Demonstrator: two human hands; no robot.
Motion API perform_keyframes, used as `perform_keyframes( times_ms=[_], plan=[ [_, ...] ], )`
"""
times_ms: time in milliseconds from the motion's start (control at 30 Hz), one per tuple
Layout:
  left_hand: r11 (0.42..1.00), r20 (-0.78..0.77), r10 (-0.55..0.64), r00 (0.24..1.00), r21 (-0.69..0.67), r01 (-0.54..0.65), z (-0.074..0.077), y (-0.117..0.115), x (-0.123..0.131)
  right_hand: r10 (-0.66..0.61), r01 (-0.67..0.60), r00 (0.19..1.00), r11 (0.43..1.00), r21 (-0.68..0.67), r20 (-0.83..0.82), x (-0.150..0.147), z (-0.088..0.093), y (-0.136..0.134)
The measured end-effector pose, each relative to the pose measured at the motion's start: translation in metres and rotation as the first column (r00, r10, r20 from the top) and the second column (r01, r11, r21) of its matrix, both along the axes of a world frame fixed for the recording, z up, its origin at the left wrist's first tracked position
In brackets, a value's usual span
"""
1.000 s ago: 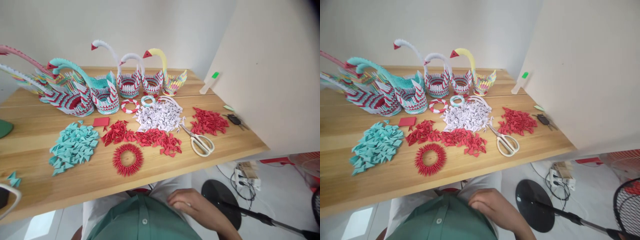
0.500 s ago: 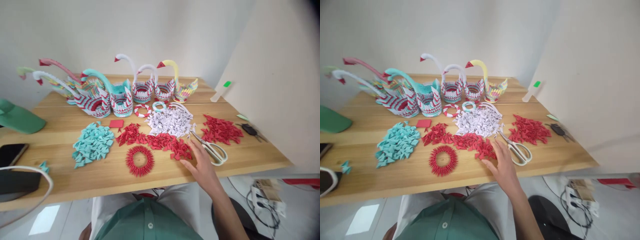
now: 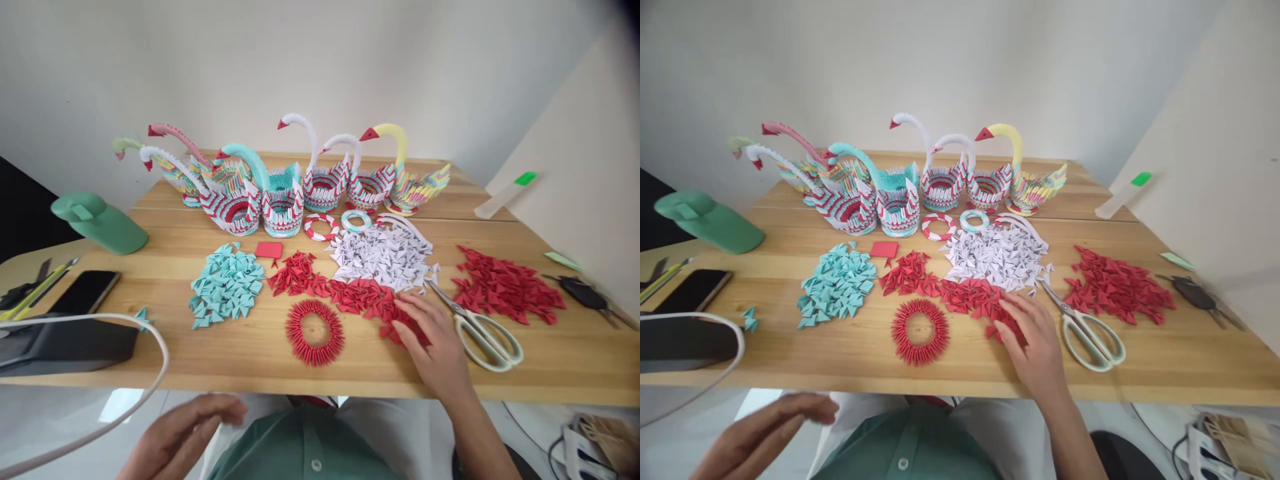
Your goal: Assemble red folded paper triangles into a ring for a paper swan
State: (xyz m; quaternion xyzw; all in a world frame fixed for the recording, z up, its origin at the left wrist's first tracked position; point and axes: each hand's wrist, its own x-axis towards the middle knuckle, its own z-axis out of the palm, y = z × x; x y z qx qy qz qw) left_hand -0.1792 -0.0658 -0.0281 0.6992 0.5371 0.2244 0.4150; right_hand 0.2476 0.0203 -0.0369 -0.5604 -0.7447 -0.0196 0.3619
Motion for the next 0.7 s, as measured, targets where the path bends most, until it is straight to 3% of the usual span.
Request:
perform_keyframes(
  times_ms=[67,133,233,333,467,700],
  plan=[
    [0.948,-0.067,-0.071,0.995,0.306,0.088,0.038,0.035,0.019,0.041,-0.040,0.999,0.998,0.043,-0.013,-0.010,0.012,0.010],
    [0.833,-0.086,-0.149,0.985,0.525,0.172,0.058,0.079,0.048,0.141,-0.142,0.990,0.990,0.029,0.007,-0.025,0.024,0.024],
    [0.671,-0.246,-0.257,0.935,0.650,0.355,0.056,0.147,0.095,0.300,-0.296,0.949,0.954,-0.050,0.096,-0.048,0.036,0.049],
    [0.655,-0.401,-0.223,0.889,0.614,0.441,0.036,0.196,0.125,0.358,-0.334,0.919,0.930,-0.153,0.166,-0.063,0.038,0.073],
    [0.665,-0.453,-0.265,0.851,0.554,0.502,0.017,0.218,0.137,0.391,-0.348,0.885,0.917,-0.196,0.255,-0.071,0.034,0.088],
    [0.674,-0.439,-0.287,0.851,0.538,0.505,0.013,0.213,0.132,0.419,-0.347,0.865,0.897,-0.273,0.277,-0.080,0.031,0.096]
  ],
)
